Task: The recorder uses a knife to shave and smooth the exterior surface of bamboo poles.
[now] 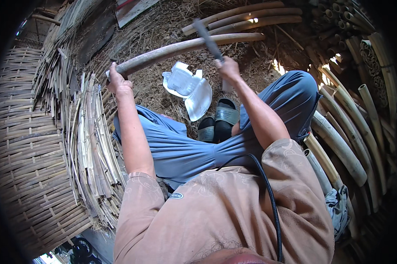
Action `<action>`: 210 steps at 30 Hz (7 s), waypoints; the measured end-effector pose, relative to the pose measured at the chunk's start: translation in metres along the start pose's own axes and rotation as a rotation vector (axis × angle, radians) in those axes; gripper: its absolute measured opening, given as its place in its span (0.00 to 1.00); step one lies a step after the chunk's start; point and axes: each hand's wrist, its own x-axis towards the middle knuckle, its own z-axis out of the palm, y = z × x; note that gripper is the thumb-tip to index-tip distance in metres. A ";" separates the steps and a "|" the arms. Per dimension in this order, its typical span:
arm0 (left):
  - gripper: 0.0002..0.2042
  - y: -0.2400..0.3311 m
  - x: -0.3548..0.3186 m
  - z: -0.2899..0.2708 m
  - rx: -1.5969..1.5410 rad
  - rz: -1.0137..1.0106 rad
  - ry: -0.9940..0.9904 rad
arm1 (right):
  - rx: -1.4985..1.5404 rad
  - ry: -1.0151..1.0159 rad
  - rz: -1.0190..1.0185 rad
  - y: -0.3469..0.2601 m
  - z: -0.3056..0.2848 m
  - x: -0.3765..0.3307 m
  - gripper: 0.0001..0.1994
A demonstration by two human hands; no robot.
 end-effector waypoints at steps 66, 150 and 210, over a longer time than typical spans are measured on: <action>0.41 0.010 -0.036 0.016 0.181 0.307 0.127 | 0.016 0.060 0.052 0.068 -0.015 0.050 0.21; 0.46 -0.012 -0.003 0.005 0.248 0.119 0.145 | 0.076 -0.014 0.037 0.018 0.007 0.015 0.23; 0.36 0.004 -0.022 -0.002 0.625 0.371 0.043 | -0.033 0.082 0.063 0.022 -0.006 0.021 0.22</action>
